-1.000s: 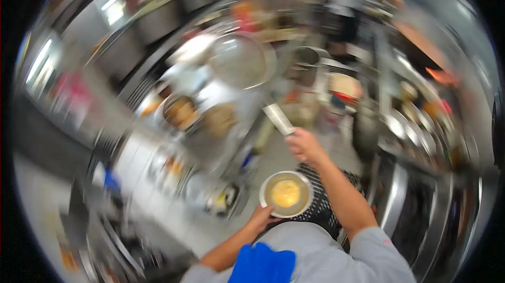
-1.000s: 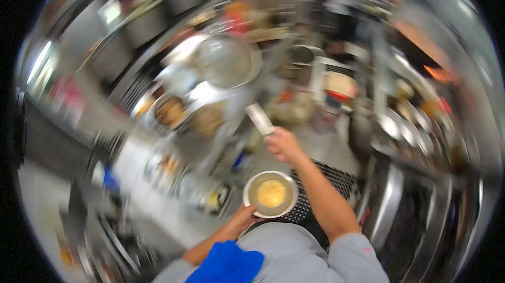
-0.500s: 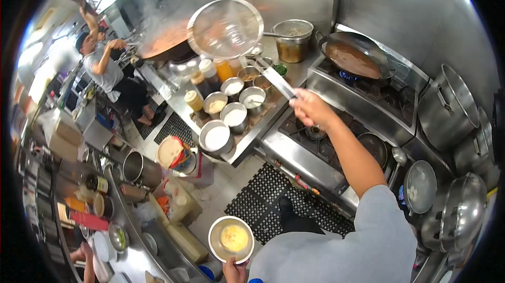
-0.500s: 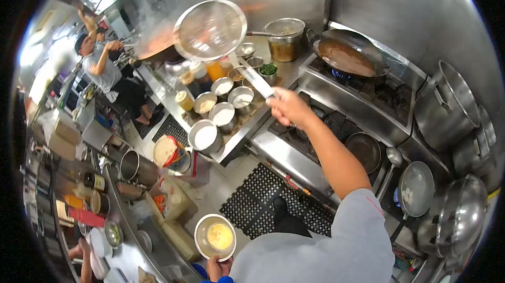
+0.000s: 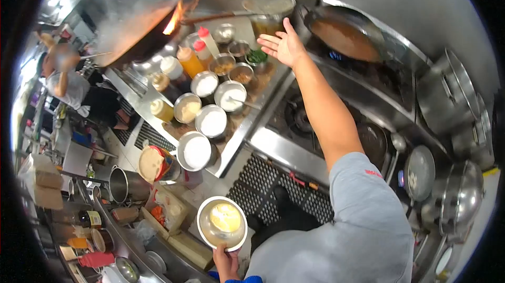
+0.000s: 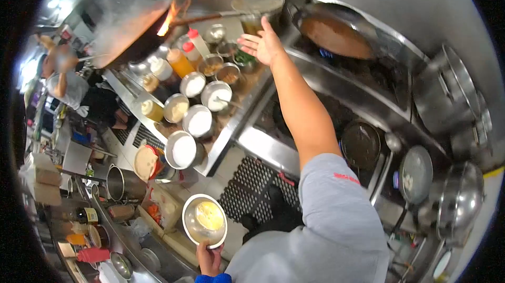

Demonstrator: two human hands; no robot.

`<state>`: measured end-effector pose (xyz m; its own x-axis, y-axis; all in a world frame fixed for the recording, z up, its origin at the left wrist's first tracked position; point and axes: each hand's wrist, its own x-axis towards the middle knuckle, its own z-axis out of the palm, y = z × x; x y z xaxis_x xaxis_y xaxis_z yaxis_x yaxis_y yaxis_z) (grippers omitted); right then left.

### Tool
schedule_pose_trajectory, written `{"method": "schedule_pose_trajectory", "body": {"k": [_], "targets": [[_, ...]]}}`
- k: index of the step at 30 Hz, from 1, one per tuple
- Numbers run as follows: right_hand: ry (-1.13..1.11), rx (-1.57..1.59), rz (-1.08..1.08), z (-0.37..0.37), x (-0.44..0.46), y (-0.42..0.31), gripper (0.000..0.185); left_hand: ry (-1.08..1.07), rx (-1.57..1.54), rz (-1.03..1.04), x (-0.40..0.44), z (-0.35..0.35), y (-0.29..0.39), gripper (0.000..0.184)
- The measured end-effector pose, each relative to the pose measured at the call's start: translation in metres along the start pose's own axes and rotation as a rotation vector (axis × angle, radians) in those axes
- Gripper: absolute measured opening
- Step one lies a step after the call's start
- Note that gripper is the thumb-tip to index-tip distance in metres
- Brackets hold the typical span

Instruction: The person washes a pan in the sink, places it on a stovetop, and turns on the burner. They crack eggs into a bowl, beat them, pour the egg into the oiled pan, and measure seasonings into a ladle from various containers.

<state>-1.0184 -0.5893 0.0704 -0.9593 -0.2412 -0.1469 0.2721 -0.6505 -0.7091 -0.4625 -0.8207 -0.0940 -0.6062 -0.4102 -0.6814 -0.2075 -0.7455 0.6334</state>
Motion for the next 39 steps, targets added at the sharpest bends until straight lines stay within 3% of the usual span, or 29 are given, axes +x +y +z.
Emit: {"method": "schedule_pose_trajectory", "body": {"k": [2, 3, 4, 5, 6, 7, 8, 10, 12, 14, 15, 19, 22, 27, 39], "targets": [[-0.173, -0.179, -0.006, -0.023, -0.067, 0.039, 0.076, -0.029, -0.012, 0.007, 0.008, -0.009, 0.004, 0.048], [-0.230, -0.101, 0.121, -0.039, -0.111, 0.073, 0.068, 0.041, 0.017, -0.005, 0.012, -0.018, 0.003, 0.035], [-0.296, -0.013, 0.241, -0.051, -0.158, 0.108, 0.062, 0.056, 0.047, -0.046, 0.010, -0.023, 0.008, 0.035], [-0.659, -0.215, 0.290, -0.095, -0.192, 0.157, 0.051, 0.020, 0.063, -0.047, 0.010, -0.024, 0.013, 0.036], [-0.350, -0.136, 0.643, -0.109, -0.243, 0.196, 0.044, -0.017, 0.070, -0.039, 0.011, -0.026, 0.018, 0.037], [-0.122, -0.261, 0.840, -0.149, -0.282, 0.253, 0.042, -0.010, 0.084, -0.058, 0.011, -0.030, 0.021, 0.038], [0.132, -0.429, 0.902, -0.174, -0.317, 0.293, 0.044, -0.004, 0.090, -0.071, 0.013, -0.038, 0.023, 0.038], [0.469, -0.407, 0.914, -0.237, -0.352, 0.349, 0.046, 0.014, 0.079, -0.119, 0.018, -0.055, 0.027, 0.039], [0.697, -0.226, 0.669, -0.308, -0.354, 0.397, 0.046, 0.001, 0.117, -0.132, 0.025, -0.078, 0.031, 0.039], [0.928, -0.155, 0.350, -0.326, -0.332, 0.406, 0.042, 0.005, 0.094, -0.179, 0.036, -0.096, 0.033, 0.041], [0.906, -0.137, 0.216, -0.342, -0.321, 0.413, 0.035, 0.040, 0.117, -0.156, 0.035, -0.089, 0.037, 0.037], [1.102, -0.010, 0.194, -0.363, -0.291, 0.424, 0.022, 0.067, 0.175, -0.101, 0.035, -0.086, 0.041, 0.037], [0.985, 0.087, 0.024, -0.357, -0.299, 0.427, 0.021, 0.009, 0.239, -0.169, 0.038, -0.092, 0.046, 0.040], [1.097, 0.124, 0.015, -0.350, -0.291, 0.427, 0.020, 0.045, 0.189, -0.190, 0.048, -0.099, 0.040, 0.041], [1.105, 0.109, 0.038, -0.345, -0.289, 0.420, 0.023, 0.030, 0.203, -0.237, 0.057, -0.097, 0.044, 0.042]]}}
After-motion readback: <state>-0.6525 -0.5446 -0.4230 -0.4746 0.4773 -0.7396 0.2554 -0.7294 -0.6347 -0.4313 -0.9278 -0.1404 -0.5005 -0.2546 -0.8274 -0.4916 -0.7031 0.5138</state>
